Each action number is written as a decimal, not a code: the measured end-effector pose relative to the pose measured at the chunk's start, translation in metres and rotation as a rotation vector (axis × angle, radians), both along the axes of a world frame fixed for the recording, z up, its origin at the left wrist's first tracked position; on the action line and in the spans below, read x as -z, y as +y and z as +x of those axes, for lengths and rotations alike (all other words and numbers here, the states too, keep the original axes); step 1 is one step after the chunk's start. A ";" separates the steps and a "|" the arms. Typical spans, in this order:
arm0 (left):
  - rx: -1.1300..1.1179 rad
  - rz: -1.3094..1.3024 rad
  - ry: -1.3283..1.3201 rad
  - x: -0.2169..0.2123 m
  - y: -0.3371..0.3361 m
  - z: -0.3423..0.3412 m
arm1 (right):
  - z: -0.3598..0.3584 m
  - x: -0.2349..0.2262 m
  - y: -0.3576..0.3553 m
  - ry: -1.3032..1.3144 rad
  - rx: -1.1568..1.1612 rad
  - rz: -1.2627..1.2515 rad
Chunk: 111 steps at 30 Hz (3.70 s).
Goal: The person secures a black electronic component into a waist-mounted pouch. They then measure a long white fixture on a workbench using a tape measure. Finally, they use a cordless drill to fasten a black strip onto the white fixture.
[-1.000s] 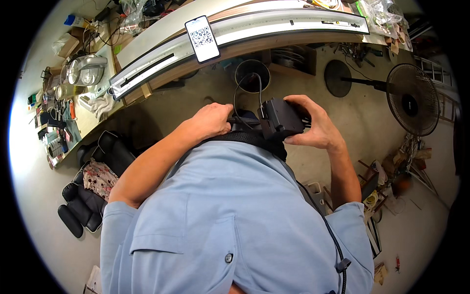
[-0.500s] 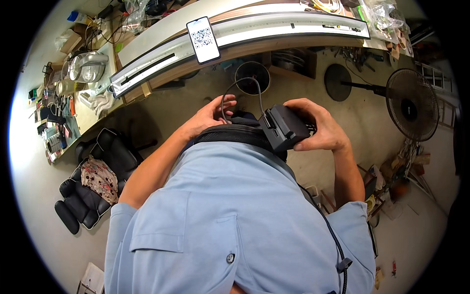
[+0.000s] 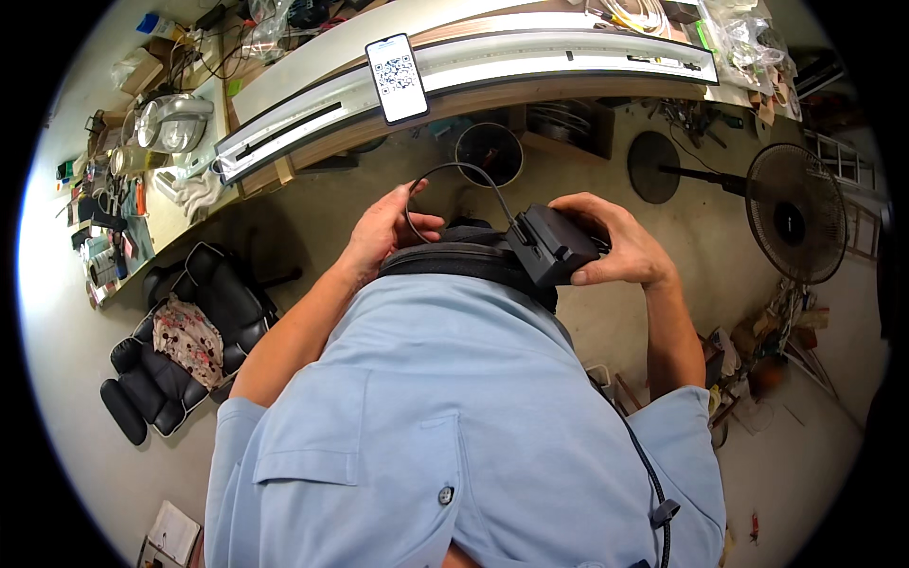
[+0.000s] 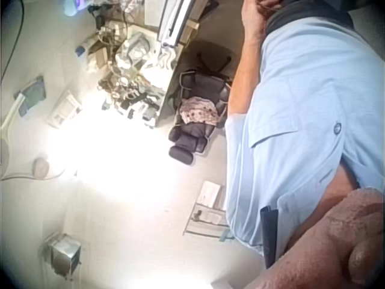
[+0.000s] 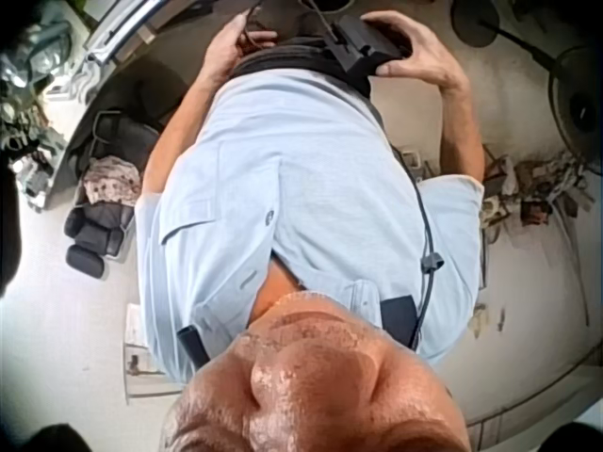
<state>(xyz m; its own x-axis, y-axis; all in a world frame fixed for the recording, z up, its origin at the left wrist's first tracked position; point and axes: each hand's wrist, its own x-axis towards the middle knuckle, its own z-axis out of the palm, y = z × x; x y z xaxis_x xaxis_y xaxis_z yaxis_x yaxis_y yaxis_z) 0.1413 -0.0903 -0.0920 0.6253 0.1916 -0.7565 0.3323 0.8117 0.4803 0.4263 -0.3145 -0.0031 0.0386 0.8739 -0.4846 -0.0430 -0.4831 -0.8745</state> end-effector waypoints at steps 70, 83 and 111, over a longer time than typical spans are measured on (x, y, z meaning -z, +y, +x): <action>0.979 1.007 -0.166 0.001 0.015 0.069 | -0.013 0.020 0.019 0.083 -0.124 -0.215; 0.858 0.736 -0.189 -0.011 0.051 0.064 | -0.060 0.001 0.091 -0.306 -0.349 -0.352; 1.204 1.405 -0.502 -0.012 0.077 0.039 | -0.147 0.003 0.153 -0.641 -0.581 -0.554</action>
